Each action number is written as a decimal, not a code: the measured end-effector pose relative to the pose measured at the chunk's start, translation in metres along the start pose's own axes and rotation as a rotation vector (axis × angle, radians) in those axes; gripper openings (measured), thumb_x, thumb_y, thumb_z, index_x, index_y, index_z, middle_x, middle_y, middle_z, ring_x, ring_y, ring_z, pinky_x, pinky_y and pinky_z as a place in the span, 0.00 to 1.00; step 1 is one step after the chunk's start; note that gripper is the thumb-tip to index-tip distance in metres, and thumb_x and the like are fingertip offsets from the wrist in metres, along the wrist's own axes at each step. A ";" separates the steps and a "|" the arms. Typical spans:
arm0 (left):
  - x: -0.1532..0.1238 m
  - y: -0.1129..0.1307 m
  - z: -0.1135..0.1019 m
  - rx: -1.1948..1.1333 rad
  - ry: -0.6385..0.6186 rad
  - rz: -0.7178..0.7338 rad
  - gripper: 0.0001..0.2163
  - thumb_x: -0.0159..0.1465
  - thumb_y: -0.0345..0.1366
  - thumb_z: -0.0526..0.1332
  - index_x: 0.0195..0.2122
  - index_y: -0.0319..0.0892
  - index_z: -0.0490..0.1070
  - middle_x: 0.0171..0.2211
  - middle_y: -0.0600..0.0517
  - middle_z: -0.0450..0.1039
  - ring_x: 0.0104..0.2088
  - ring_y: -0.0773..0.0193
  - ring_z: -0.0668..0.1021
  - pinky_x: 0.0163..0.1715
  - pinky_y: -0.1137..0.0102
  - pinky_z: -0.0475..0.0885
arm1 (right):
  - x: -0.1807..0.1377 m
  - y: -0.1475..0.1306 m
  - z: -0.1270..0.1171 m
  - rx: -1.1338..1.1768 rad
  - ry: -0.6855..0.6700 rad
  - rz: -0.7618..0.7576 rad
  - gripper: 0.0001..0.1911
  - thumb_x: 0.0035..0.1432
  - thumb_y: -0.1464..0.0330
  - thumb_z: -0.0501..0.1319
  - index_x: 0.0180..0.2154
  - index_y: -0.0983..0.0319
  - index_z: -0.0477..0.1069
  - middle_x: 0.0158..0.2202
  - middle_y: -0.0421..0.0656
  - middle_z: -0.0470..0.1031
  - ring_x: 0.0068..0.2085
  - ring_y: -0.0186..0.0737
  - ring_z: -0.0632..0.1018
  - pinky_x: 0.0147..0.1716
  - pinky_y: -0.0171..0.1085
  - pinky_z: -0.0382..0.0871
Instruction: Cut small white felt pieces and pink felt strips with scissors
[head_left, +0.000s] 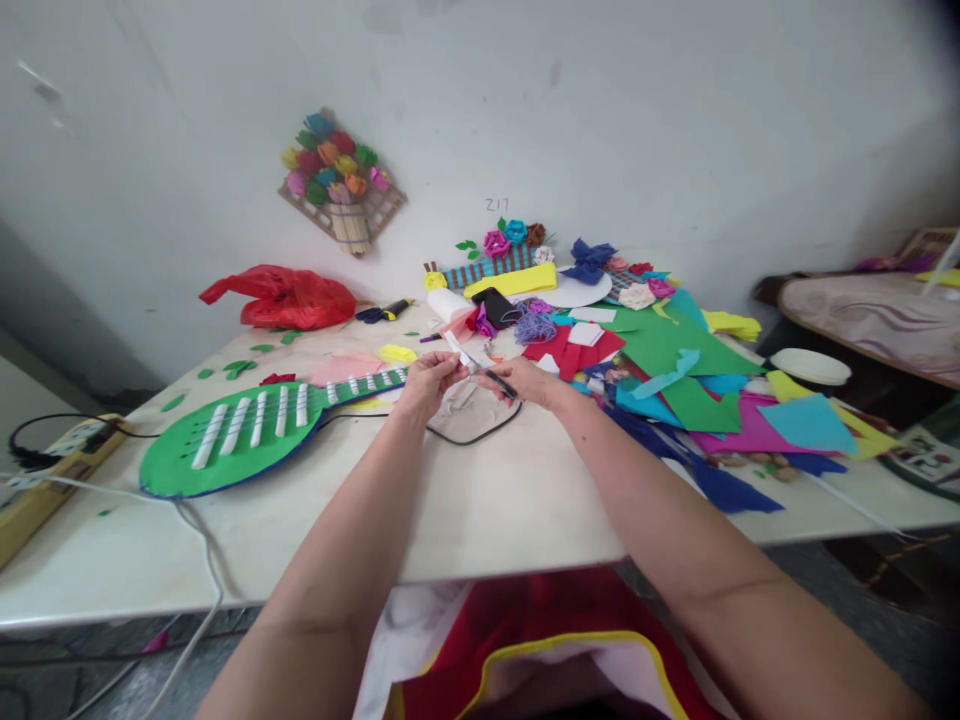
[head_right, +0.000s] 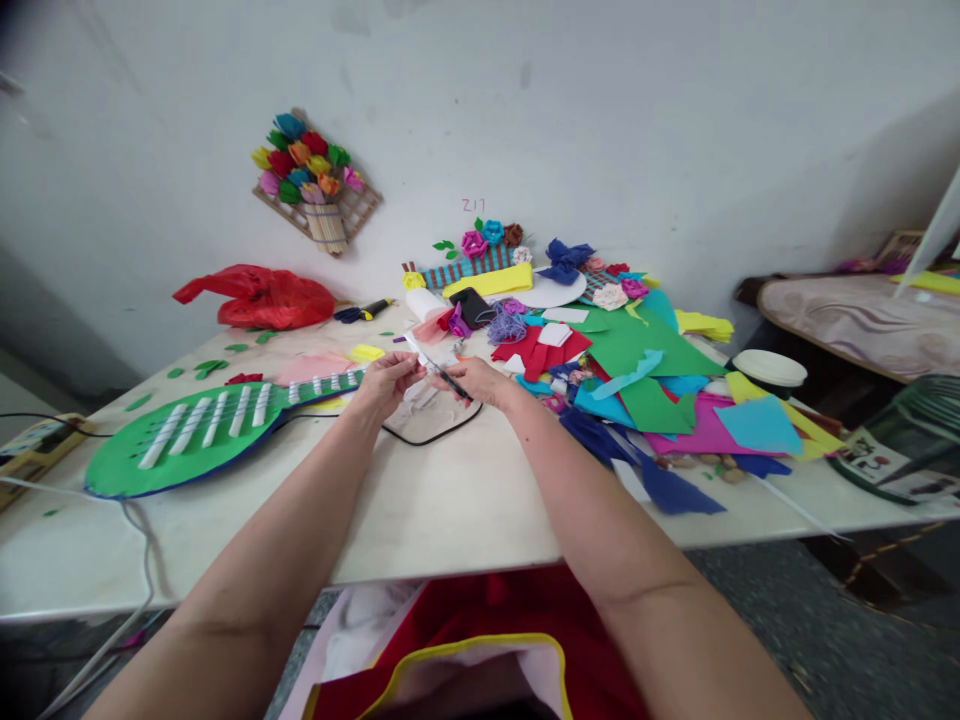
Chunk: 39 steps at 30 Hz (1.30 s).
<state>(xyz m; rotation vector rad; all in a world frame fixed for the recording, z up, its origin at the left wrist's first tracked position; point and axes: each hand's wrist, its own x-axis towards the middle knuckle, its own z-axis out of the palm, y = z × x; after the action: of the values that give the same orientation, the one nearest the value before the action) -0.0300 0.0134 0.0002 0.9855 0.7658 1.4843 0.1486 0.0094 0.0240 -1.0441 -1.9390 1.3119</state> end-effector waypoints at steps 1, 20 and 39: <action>0.000 0.000 0.000 0.001 0.002 0.001 0.08 0.47 0.30 0.68 0.23 0.35 0.70 0.20 0.51 0.72 0.23 0.70 0.75 0.32 0.73 0.73 | 0.001 0.001 0.000 0.002 0.000 -0.010 0.18 0.42 0.57 0.65 0.28 0.67 0.73 0.17 0.35 0.60 0.19 0.25 0.63 0.15 0.26 0.58; 0.000 0.002 0.002 -0.037 0.071 0.008 0.07 0.46 0.28 0.68 0.21 0.35 0.70 0.19 0.53 0.70 0.24 0.71 0.75 0.32 0.75 0.73 | 0.008 0.009 0.006 -0.050 0.015 -0.116 0.22 0.43 0.52 0.63 0.25 0.67 0.71 0.16 0.34 0.58 0.17 0.25 0.61 0.14 0.27 0.56; 0.001 0.003 0.000 -0.045 0.090 -0.018 0.06 0.47 0.26 0.67 0.21 0.35 0.68 0.20 0.53 0.70 0.24 0.71 0.75 0.32 0.74 0.73 | 0.007 0.006 0.015 -0.016 0.008 -0.074 0.21 0.44 0.52 0.63 0.26 0.65 0.68 0.16 0.35 0.61 0.16 0.25 0.64 0.15 0.28 0.63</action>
<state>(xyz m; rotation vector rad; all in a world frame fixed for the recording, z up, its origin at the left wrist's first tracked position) -0.0319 0.0141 0.0033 0.8806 0.8002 1.5323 0.1347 0.0089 0.0135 -0.9750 -1.9661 1.2515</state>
